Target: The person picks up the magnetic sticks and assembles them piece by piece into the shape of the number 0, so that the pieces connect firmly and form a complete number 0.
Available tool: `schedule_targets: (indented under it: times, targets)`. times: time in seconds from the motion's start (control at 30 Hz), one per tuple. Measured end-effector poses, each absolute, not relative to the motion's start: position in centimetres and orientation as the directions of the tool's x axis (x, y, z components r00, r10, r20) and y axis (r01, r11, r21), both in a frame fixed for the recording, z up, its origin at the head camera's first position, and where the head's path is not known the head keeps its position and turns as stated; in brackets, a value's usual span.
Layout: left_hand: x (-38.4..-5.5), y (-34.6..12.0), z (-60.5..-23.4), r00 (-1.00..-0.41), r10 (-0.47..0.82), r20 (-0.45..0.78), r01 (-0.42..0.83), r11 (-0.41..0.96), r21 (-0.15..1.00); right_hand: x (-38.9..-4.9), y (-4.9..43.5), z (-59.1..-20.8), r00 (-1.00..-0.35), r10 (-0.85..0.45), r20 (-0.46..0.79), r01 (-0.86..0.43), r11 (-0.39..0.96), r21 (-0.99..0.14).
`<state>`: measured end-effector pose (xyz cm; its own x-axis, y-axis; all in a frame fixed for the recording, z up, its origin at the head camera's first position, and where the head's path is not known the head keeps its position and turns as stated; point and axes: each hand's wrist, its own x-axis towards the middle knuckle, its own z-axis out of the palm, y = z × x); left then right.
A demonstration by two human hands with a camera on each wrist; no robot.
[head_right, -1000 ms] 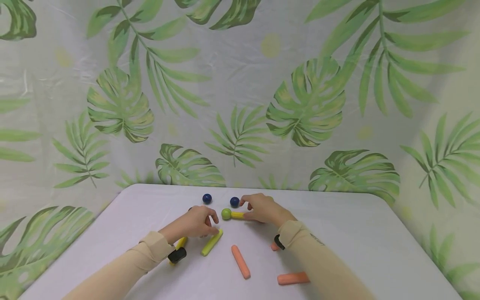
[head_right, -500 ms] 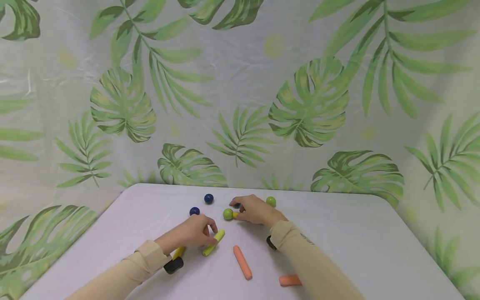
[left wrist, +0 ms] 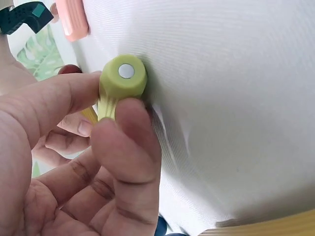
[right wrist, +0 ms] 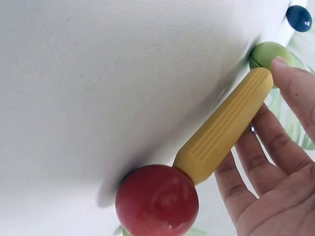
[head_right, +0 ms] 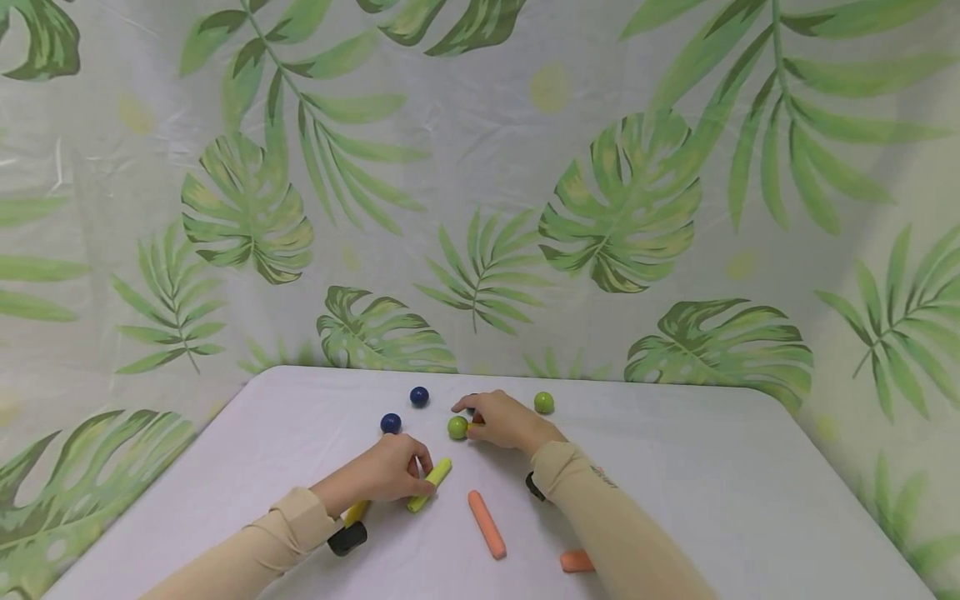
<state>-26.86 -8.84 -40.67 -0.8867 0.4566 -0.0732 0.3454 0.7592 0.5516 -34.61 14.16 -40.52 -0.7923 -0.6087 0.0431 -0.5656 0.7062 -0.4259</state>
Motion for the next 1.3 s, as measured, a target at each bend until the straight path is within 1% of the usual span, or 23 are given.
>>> schedule_targets:
  times: [0.17, 0.33, 0.6, 0.8, 1.03, 1.3]
  targets:
    - [-26.7, -8.8, -40.7, -0.897, 0.434, -0.084, 0.322, 0.771, 0.549, -34.6, 13.7, -40.7, -0.791, -0.61, 0.043, -0.565, 0.703, -0.433]
    - [-26.7, -8.8, -40.8, -0.899, 0.431, -0.08, 0.316, 0.765, 0.562, -34.7, 13.4, -40.8, -0.772, -0.63, 0.085, -0.605, 0.685, -0.406]
    - [-27.1, -9.2, -41.1, -0.911, 0.394, -0.12, 0.234, 0.734, 0.638, -34.8, 13.0, -41.0, -0.765, -0.637, 0.094, -0.613, 0.678, -0.405]
    - [-27.3, -9.5, -41.2, -0.921, 0.364, -0.138, 0.174, 0.702, 0.69, -34.8, 12.5, -41.2, -0.767, -0.635, 0.089, -0.609, 0.678, -0.411]
    - [-27.4, -9.7, -41.1, -0.937, 0.314, -0.154, 0.115, 0.693, 0.711, -34.8, 11.7, -41.0, -0.787, -0.614, 0.064, -0.581, 0.701, -0.414]
    - [-28.1, -9.2, -41.2, -0.948, 0.278, -0.155, 0.077, 0.673, 0.736, -34.8, 11.5, -40.9, -0.805, -0.591, 0.052, -0.556, 0.721, -0.413]
